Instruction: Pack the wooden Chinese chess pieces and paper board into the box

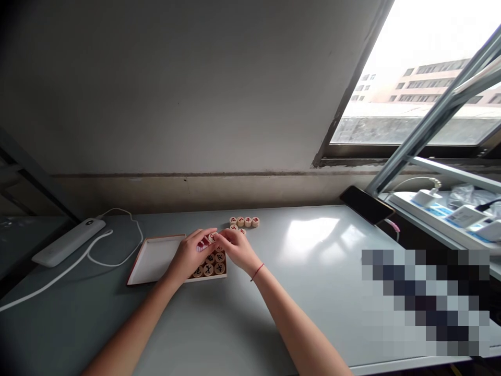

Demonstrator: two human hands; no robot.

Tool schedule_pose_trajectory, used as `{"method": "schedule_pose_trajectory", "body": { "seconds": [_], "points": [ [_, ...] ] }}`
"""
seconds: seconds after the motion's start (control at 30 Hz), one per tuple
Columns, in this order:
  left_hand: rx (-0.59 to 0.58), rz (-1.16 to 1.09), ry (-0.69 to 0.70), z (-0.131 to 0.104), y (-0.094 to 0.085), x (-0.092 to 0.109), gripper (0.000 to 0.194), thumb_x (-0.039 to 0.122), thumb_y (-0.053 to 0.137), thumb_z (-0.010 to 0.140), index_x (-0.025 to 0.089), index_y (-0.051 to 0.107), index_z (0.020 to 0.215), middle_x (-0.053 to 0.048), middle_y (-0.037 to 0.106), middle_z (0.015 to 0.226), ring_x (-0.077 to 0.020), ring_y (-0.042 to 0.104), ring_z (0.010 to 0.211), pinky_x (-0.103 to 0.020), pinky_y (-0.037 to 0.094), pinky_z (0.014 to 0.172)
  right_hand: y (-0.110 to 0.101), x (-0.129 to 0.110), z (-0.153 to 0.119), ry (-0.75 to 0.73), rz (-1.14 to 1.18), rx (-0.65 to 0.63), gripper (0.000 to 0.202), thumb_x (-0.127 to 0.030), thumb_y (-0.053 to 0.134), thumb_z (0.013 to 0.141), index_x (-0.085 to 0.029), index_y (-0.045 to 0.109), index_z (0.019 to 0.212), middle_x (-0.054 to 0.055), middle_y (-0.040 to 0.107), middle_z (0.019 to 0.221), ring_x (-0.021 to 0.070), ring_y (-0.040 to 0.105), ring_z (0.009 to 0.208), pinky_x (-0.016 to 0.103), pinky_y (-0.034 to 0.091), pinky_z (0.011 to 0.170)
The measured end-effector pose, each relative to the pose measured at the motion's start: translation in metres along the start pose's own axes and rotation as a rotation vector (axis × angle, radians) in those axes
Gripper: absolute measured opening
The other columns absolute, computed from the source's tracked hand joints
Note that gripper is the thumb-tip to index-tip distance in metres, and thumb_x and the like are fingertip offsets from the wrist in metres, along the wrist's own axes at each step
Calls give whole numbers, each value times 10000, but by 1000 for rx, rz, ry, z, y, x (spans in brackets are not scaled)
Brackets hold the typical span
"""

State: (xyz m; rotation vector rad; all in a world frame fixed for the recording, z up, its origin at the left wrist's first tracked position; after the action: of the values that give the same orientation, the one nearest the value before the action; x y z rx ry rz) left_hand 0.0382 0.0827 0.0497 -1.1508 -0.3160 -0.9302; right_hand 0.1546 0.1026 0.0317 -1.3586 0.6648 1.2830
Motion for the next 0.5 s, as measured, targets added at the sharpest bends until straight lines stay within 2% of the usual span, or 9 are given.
{"method": "schedule_pose_trajectory", "body": {
  "seconds": [0.07,0.13,0.23,0.37,0.5],
  "points": [
    [-2,29,-12,-1,1,-5,321,332,582,857,255,567,1168,-7,642,962,-152,634,830,-256,516,745,-20,15,2,94,-32,102,411,-527,458,842,-156,616,763,17,568,654,127,498,600,232,392,547],
    [-8,68,-41,-1,1,-12,360,353,574,859,248,541,1201,-10,636,957,-157,632,820,-268,517,739,-49,33,1,194,-148,229,424,-526,442,829,-151,616,736,22,560,642,132,487,595,237,375,540],
    [-7,104,-73,-1,-1,-21,260,330,513,888,234,585,1118,-16,640,969,-160,631,835,-277,512,752,-76,54,0,293,-279,278,376,-475,441,815,-163,600,677,22,557,611,144,477,583,244,334,524],
    [12,108,-86,-1,-4,-24,202,275,451,903,220,628,980,-20,651,986,-156,640,844,-267,509,757,-77,70,0,377,-451,224,308,-389,448,807,-193,551,593,17,557,579,165,500,593,247,310,538],
    [24,119,-94,0,-5,-25,202,255,445,889,214,636,940,-27,659,966,-155,651,799,-267,511,732,-69,72,1,410,-590,186,339,-372,389,865,-200,527,607,45,596,643,186,544,640,252,304,558]
  ]
}}
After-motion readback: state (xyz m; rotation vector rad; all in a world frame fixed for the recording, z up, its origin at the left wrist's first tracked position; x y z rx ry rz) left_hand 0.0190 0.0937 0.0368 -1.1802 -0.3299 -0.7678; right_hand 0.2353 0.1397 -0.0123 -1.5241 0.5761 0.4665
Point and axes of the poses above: each hand's wrist, its own z-axis towards the middle knuckle, its own y-axis out of the palm, x = y × z, the point moved 9 cm from there along z, towards the middle knuckle
